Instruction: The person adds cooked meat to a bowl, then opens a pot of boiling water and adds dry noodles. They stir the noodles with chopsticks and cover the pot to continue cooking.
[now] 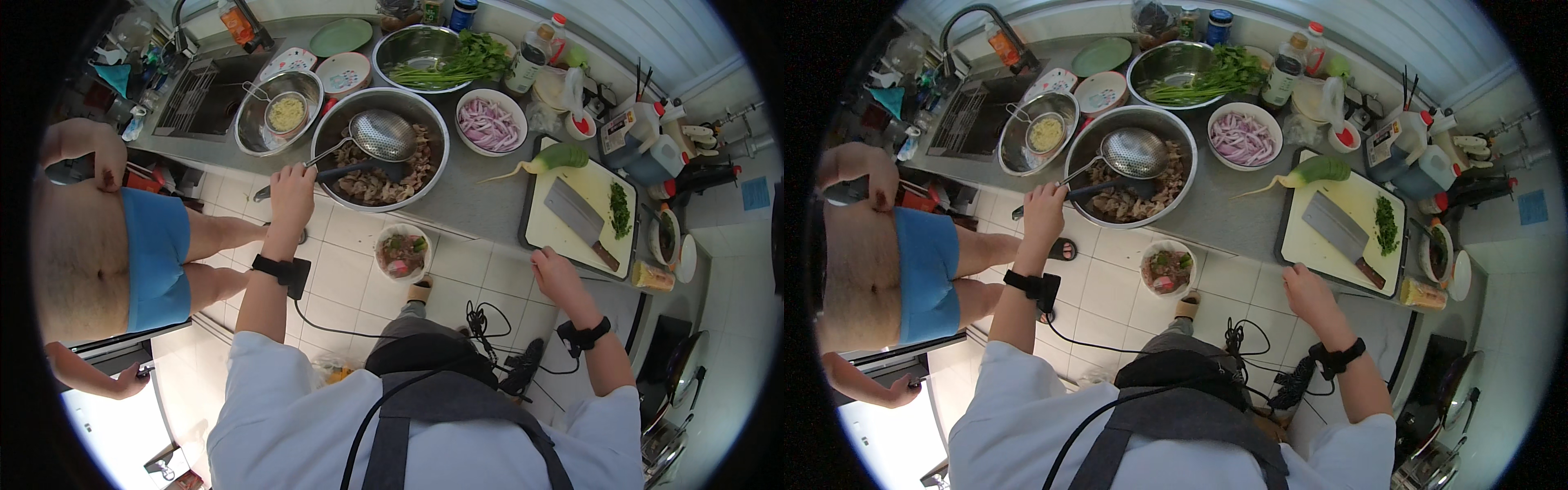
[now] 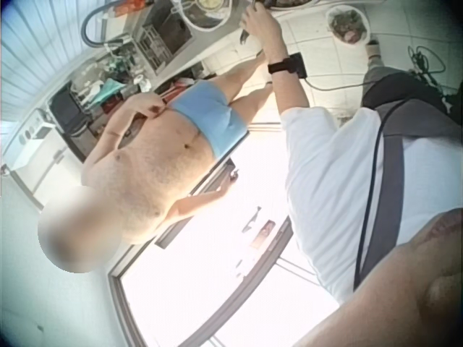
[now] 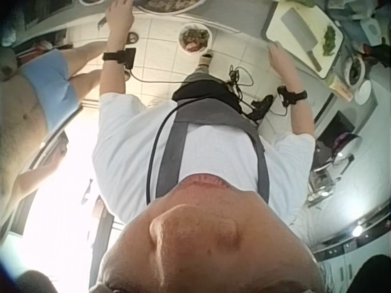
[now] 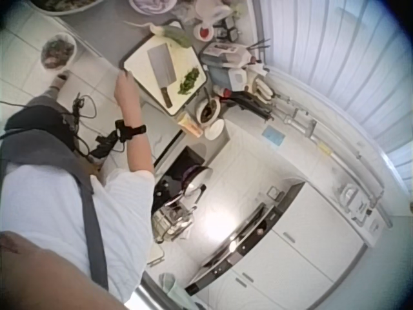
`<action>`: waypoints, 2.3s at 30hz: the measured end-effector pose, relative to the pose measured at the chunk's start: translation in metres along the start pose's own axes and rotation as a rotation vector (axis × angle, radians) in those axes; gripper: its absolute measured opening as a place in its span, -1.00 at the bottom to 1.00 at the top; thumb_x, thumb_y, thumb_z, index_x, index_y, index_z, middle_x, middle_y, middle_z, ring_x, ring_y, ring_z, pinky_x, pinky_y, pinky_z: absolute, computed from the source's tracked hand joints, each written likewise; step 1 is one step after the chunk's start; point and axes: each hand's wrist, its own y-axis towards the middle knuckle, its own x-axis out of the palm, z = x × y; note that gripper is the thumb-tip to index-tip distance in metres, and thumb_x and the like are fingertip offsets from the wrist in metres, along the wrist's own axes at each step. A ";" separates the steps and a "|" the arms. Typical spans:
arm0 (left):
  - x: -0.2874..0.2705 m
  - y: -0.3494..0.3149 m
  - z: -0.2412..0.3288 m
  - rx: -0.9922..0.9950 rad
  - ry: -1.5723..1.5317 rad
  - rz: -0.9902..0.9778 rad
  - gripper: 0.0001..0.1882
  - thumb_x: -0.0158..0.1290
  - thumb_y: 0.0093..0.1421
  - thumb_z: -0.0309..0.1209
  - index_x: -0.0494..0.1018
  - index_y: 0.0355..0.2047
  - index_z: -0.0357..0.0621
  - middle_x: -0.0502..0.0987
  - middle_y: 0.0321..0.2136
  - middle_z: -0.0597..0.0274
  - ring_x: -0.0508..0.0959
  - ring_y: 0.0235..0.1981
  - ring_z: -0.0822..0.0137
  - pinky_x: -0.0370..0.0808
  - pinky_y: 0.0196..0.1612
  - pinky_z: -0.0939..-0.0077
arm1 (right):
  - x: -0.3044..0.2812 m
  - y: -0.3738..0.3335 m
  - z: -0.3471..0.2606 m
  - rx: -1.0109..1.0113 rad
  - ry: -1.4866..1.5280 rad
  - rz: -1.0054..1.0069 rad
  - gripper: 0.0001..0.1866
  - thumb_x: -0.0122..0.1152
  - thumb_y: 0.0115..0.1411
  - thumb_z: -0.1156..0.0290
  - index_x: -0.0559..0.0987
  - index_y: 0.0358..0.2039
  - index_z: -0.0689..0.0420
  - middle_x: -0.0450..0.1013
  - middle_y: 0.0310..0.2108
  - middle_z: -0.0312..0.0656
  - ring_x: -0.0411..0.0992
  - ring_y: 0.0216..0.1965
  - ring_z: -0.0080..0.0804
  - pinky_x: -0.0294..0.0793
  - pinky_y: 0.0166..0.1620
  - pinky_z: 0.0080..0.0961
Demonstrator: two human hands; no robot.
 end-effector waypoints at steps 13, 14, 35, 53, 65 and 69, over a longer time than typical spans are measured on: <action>-0.089 -0.006 0.057 0.187 0.047 -0.163 -0.81 0.03 0.00 -0.49 0.41 -0.31 -0.10 0.38 -0.30 0.26 0.46 -0.29 0.27 0.41 -0.27 0.39 | -0.026 0.134 -0.160 -0.497 0.119 0.077 -0.71 0.10 0.13 0.46 0.40 -0.11 0.13 0.37 -0.28 -0.05 0.48 -0.30 -0.07 0.51 -0.29 -0.25; -0.094 -0.005 0.063 0.197 0.052 -0.172 -0.82 0.04 -0.01 -0.46 0.41 -0.33 -0.09 0.37 -0.33 0.27 0.47 -0.31 0.28 0.41 -0.30 0.41 | -0.021 0.144 -0.175 -0.508 0.148 0.130 -0.63 0.11 0.11 0.46 0.38 -0.03 0.11 0.37 -0.28 -0.05 0.49 -0.30 -0.09 0.52 -0.29 -0.26; -0.149 -0.033 0.034 -0.053 -1.085 -0.352 -0.74 0.16 0.13 -0.41 0.40 -0.21 -0.26 0.46 -0.23 0.10 0.52 -0.19 0.20 0.49 -0.14 0.43 | 0.014 0.180 -0.225 -0.766 -0.086 0.405 -0.78 0.14 0.06 0.37 0.40 -0.27 0.08 0.33 -0.49 -0.16 0.48 -0.59 -0.33 0.46 -0.61 -0.47; 0.001 -0.041 0.043 -0.689 -1.299 -0.501 -0.19 0.11 0.20 -0.33 -0.09 0.29 -0.38 0.51 -0.18 -0.03 0.59 -0.26 0.28 0.57 -0.31 0.47 | 0.029 0.193 -0.184 -0.663 0.185 0.411 -0.76 0.19 0.03 0.46 0.38 -0.28 0.07 0.32 -0.51 -0.14 0.44 -0.57 -0.19 0.49 -0.49 -0.38; -0.004 -0.028 0.040 -0.469 -1.044 -0.395 0.00 0.23 0.09 -0.28 -0.21 0.29 -0.40 0.50 -0.24 -0.02 0.60 -0.35 0.25 0.54 -0.38 0.45 | 0.008 0.184 -0.152 -0.148 0.903 0.304 -0.85 0.15 0.24 0.40 0.37 -0.34 0.14 0.42 -0.59 -0.30 0.42 -0.66 -0.64 0.35 -0.63 -0.70; 0.000 -0.023 0.040 -0.418 -0.976 -0.385 0.05 0.29 0.01 -0.30 -0.19 0.25 -0.51 0.50 -0.21 -0.13 0.58 -0.37 0.16 0.54 -0.32 0.37 | 0.000 0.181 -0.144 -0.075 1.150 0.289 -0.86 0.14 0.25 0.41 0.37 -0.33 0.15 0.40 -0.61 -0.32 0.43 -0.66 -0.63 0.31 -0.65 -0.71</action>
